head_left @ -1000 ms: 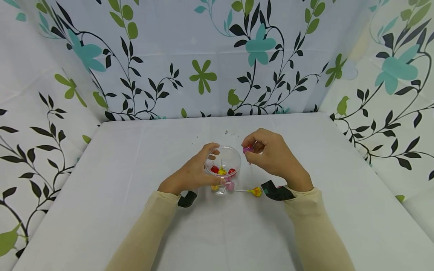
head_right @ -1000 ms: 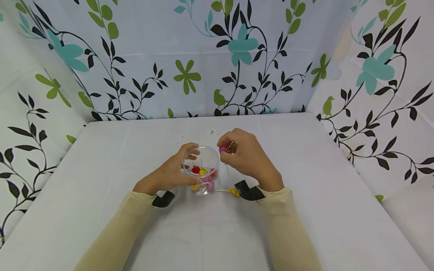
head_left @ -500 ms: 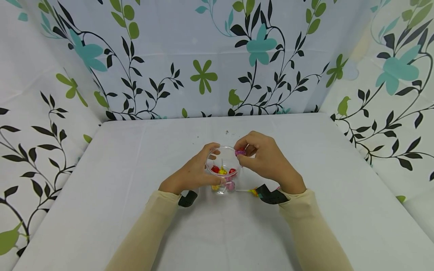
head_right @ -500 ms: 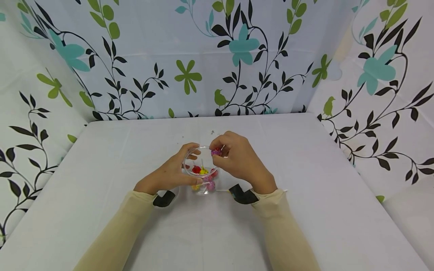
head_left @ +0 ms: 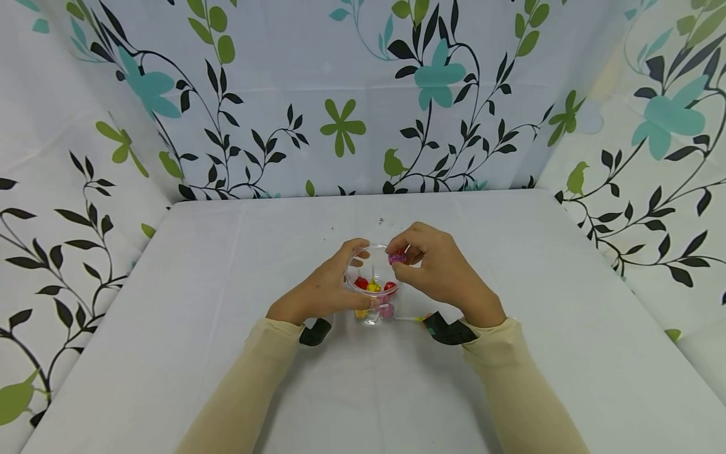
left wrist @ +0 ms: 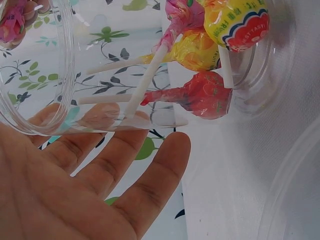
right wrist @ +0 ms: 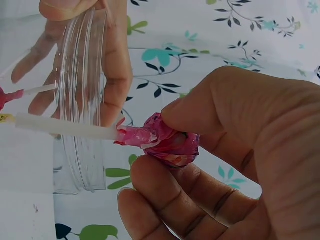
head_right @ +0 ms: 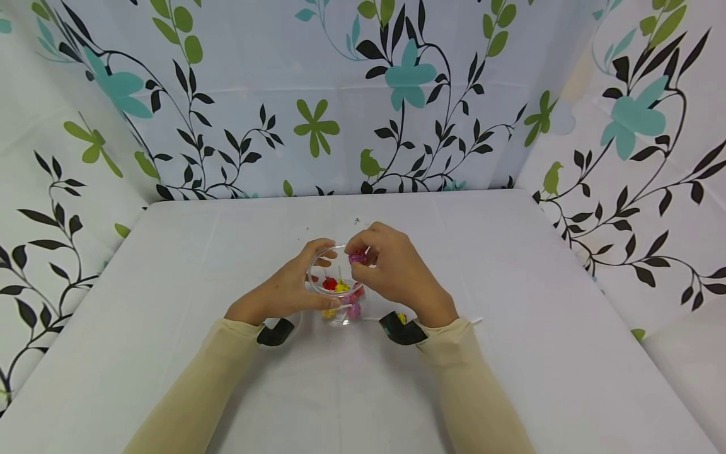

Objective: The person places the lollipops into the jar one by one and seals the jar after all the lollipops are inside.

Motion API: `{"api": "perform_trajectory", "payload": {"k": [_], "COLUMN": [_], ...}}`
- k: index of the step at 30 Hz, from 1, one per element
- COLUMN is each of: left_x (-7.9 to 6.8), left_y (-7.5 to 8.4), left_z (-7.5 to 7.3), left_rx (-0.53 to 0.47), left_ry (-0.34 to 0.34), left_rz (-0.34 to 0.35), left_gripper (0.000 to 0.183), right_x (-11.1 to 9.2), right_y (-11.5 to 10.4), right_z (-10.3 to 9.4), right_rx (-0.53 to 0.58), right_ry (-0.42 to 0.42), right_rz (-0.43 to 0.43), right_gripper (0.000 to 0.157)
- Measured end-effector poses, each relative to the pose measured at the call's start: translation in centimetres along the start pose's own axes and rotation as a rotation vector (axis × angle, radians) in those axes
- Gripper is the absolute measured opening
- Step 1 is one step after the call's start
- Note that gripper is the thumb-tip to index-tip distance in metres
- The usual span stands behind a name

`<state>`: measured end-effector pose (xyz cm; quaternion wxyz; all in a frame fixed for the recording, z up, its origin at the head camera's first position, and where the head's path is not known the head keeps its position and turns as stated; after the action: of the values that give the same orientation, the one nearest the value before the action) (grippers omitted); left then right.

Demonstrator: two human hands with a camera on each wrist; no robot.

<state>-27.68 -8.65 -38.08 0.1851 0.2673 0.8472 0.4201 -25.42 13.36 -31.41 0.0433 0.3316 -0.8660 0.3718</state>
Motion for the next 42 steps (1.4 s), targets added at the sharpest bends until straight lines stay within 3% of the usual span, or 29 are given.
{"api": "perform_trajectory", "payload": {"k": [13,26,42], "left_x": [-0.1,0.0,-0.2], "left_y": [0.2,0.0,0.2], "left_z": [0.0,0.0,0.0], "left_rx": [-0.005,0.006,-0.003], "left_ry": [-0.002,-0.001,0.001], "left_rz": [-0.003,-0.016,0.0], "left_gripper": [0.101,0.104,0.103], "right_x": [0.0,-0.3,-1.8], "right_y": [-0.1,0.2,1.6], "right_z": [-0.2,-0.9,-1.2], "right_rx": [-0.031,-0.05,-0.058], "right_ry": [0.008,0.024,-0.014], "right_rz": [-0.006,0.02,0.18], "right_gripper": [0.025,0.019,0.018]}}
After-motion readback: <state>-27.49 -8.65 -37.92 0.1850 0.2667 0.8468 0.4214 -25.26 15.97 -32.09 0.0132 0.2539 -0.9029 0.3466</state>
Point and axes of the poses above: each hand's wrist, its own x-axis towards the middle knuckle, its own z-axis out of the palm, y = z × x, the point moved 2 cm from there along x, towards the middle knuckle, and after that the axes turned 9 degrees about -y, right-handed, at the moved point
